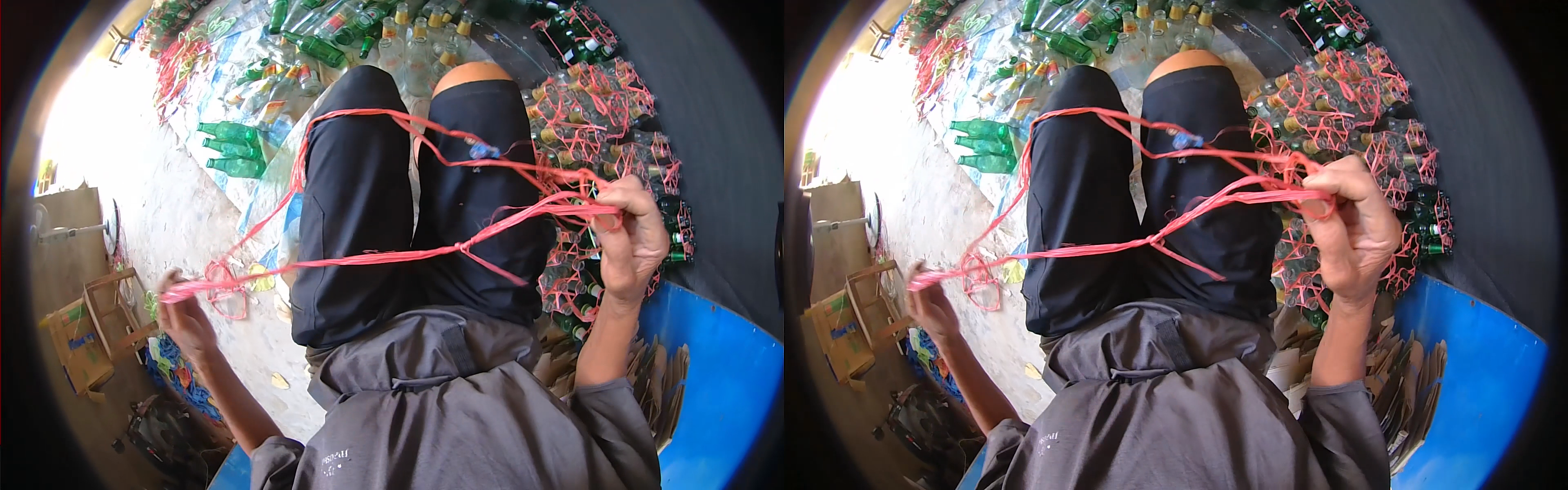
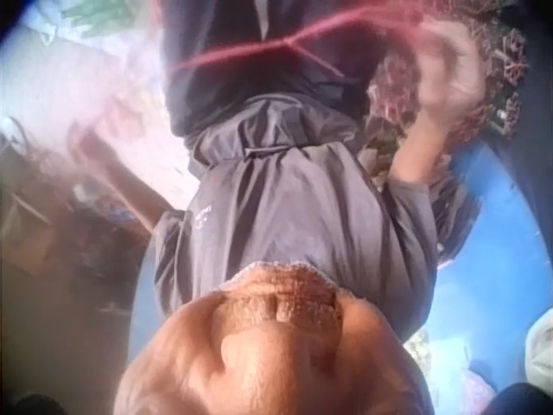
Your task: The person organizes and ties long lengths of red plastic cord into knotted bundles while sitting among glass bottles and other carrier materials.
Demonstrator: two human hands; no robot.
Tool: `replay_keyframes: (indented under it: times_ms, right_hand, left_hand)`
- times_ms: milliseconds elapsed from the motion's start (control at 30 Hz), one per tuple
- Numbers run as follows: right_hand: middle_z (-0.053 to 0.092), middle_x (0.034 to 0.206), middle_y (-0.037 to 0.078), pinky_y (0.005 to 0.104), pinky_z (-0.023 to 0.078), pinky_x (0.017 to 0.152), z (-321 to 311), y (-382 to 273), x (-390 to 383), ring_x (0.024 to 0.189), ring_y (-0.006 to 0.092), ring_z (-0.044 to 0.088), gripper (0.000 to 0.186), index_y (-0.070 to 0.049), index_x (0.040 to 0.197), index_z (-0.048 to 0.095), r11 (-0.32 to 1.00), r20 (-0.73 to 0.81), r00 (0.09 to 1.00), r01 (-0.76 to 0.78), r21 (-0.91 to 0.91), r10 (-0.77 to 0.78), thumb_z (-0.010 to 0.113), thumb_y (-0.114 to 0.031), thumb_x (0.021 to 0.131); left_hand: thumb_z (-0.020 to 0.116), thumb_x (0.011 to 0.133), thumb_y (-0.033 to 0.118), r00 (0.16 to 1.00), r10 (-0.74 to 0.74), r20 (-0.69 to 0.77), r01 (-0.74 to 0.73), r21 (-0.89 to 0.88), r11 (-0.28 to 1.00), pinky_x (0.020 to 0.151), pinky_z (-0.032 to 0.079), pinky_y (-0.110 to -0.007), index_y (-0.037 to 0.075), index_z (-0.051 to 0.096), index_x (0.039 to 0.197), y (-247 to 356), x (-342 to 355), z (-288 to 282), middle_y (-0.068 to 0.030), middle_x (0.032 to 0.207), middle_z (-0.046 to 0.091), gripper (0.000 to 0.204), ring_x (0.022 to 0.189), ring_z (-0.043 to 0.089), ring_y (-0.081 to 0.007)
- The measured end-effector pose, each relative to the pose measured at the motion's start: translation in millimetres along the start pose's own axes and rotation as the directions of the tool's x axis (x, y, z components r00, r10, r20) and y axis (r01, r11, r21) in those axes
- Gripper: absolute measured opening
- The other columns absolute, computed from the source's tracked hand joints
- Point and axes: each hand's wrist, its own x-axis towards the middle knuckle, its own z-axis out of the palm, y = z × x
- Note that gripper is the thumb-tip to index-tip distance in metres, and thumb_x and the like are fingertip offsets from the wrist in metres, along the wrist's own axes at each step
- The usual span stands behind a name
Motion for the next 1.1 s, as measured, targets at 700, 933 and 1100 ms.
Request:
replay_keyframes:
  times_ms: [700, 933, 1100]
  right_hand:
    - [0.06, 0.093, 0.012, 0.028, 0.048, 0.07, 24.7, -9.1, -54.4, 0.079, 0.0196, 0.058, 0.031, 0.002, 0.102, 0.066, 0.96, 0.22, 0.967, -0.07, -0.27, 0.132, 0.057, 0.014, 0.075]
    - [0.061, 0.092, 0.012, 0.0306, 0.051, 0.064, 30.0, -8.1, -61.0, 0.081, 0.0241, 0.063, 0.034, 0.0, 0.1, 0.067, 0.948, 0.18, 0.972, -0.088, -0.306, 0.149, 0.057, 0.016, 0.072]
    - [0.061, 0.091, 0.012, 0.0333, 0.052, 0.07, 29.7, -3.5, -59.8, 0.082, 0.0259, 0.063, 0.034, 0.0, 0.1, 0.067, 0.949, 0.188, 0.976, -0.051, -0.31, 0.114, 0.057, 0.016, 0.071]
  left_hand:
    - [0.07, 0.081, 0.001, 0.443, 0.211, 0.871, -0.642, 0.144, 0.753, 0.09, 0.05, -0.037, 0.0, 0.067, 0.108, 86.1, -49.0, 285.0, -0.0153, 0.108, 0.066, 0.027, 0.102, 0.064, -0.0319]
    - [0.061, 0.091, 0.011, 0.447, 0.067, 0.892, -0.617, 0.253, 0.746, 0.066, 0.05, -0.04, -0.002, 0.065, 0.094, 62.4, -55.2, 310.7, -0.0174, 0.083, 0.064, 0.015, 0.073, 0.064, -0.0356]
    - [0.062, 0.091, 0.016, 0.426, -0.031, 0.904, -0.615, 0.315, 0.723, 0.063, 0.05, -0.041, -0.002, 0.067, 0.088, 58.1, -55.4, 318.7, -0.017, 0.073, 0.064, 0.019, 0.068, 0.064, -0.0361]
